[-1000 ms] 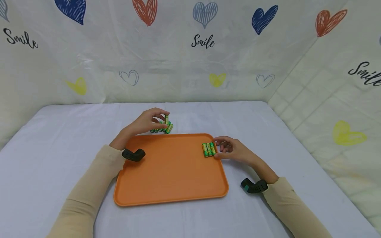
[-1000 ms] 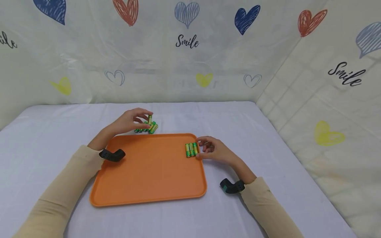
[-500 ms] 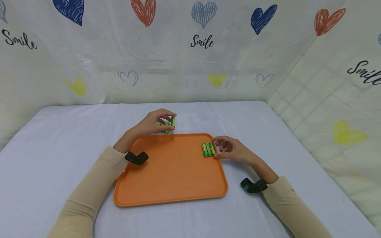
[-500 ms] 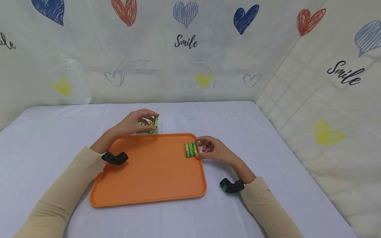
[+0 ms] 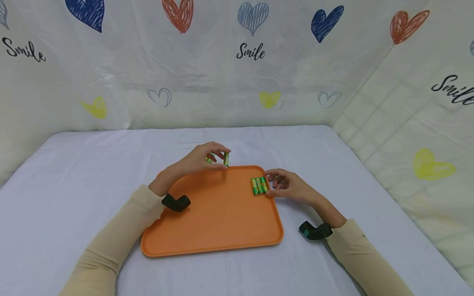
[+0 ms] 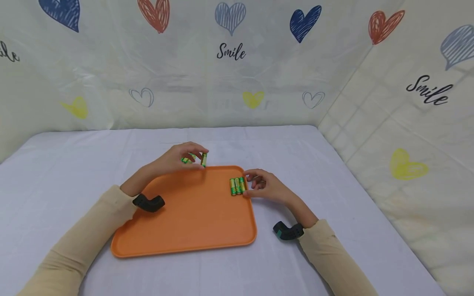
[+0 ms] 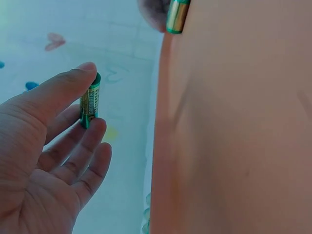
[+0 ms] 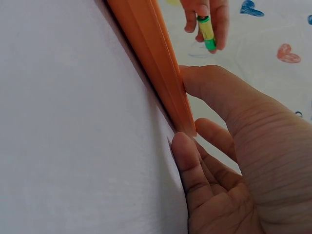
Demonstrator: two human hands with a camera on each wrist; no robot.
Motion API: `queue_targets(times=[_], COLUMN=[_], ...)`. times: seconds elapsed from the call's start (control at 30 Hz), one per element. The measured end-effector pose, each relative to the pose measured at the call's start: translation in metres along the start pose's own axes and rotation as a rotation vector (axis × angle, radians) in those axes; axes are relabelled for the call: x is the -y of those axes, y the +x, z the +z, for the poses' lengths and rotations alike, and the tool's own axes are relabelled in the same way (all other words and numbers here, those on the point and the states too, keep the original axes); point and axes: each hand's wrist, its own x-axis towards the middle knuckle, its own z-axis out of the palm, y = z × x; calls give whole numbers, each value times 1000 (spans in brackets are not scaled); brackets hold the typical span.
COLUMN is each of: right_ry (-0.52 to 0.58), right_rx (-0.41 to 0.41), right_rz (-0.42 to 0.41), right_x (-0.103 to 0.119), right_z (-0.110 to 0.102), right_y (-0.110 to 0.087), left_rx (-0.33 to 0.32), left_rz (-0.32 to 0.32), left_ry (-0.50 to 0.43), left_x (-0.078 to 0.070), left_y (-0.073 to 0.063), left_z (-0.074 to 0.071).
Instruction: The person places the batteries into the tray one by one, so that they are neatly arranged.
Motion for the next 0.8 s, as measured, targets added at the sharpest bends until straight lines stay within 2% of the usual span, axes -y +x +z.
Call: queue_targets(times=[0.17, 0.37, 0.57, 0.8], right_ry=[2, -2, -14, -18], right_rx=[2, 1, -4, 4], right_rz=[3, 3, 2, 9], right_x=[0, 0, 0, -1], right_z=[0, 0, 0, -1], right_y=[0, 0, 0, 0], left_rx=[39, 35, 66, 117], left_rz=[53, 95, 99, 62], left_ry=[-2, -38, -29, -44], left_x=[-1, -5, -9, -9], left_y=[3, 4, 4, 3], left_z=[12, 23, 35, 47])
